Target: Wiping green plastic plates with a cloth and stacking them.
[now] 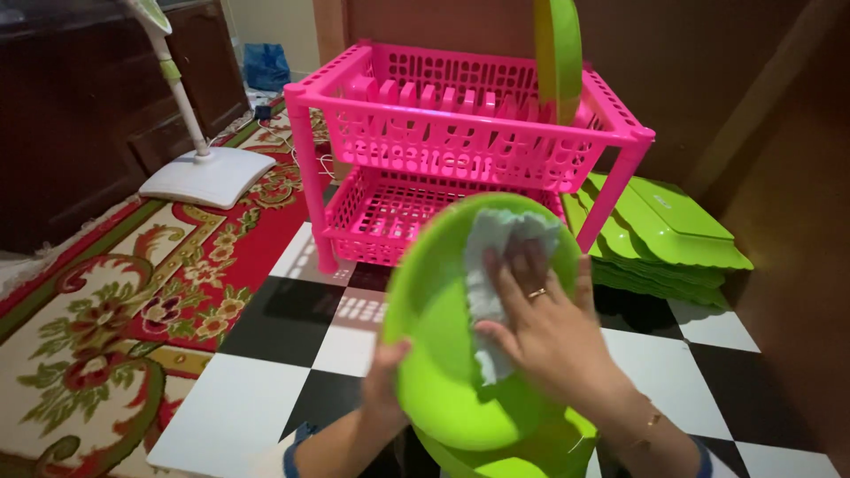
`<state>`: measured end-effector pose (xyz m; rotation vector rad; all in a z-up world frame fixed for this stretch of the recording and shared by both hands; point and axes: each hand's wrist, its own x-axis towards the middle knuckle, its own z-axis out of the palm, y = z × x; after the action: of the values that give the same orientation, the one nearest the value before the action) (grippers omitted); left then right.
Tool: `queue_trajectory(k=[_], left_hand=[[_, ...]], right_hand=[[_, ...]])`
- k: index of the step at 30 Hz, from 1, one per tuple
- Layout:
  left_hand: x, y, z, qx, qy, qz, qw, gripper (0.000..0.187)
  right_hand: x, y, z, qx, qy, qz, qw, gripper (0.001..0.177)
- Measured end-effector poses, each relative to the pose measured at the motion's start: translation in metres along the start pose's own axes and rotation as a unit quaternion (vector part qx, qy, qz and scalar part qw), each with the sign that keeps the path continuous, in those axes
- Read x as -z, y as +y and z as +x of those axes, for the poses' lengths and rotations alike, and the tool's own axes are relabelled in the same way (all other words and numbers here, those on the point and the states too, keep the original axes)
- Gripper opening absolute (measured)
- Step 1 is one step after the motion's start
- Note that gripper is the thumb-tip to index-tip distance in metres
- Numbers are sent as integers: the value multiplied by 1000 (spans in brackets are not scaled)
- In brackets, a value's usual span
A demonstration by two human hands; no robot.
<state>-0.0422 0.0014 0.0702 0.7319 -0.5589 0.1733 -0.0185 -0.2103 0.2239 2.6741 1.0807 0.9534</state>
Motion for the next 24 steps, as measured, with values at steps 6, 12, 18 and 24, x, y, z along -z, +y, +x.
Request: queue_trajectory(k=[6, 12, 18, 24], left_hand=[[-34, 46, 33, -48, 68, -163, 983, 50], [-29, 7, 21, 36, 134, -183, 973, 52], [1, -26, 1, 125, 18, -159, 979, 56], [-40, 34, 36, -60, 92, -96, 989, 56]], right_hand=[[8, 6, -15, 5, -97, 68, 993, 82], [5, -20, -14, 228, -97, 104, 963, 77], [-14, 23, 0, 14, -146, 77, 986, 79], [6, 31, -17, -41, -78, 60, 994, 84]])
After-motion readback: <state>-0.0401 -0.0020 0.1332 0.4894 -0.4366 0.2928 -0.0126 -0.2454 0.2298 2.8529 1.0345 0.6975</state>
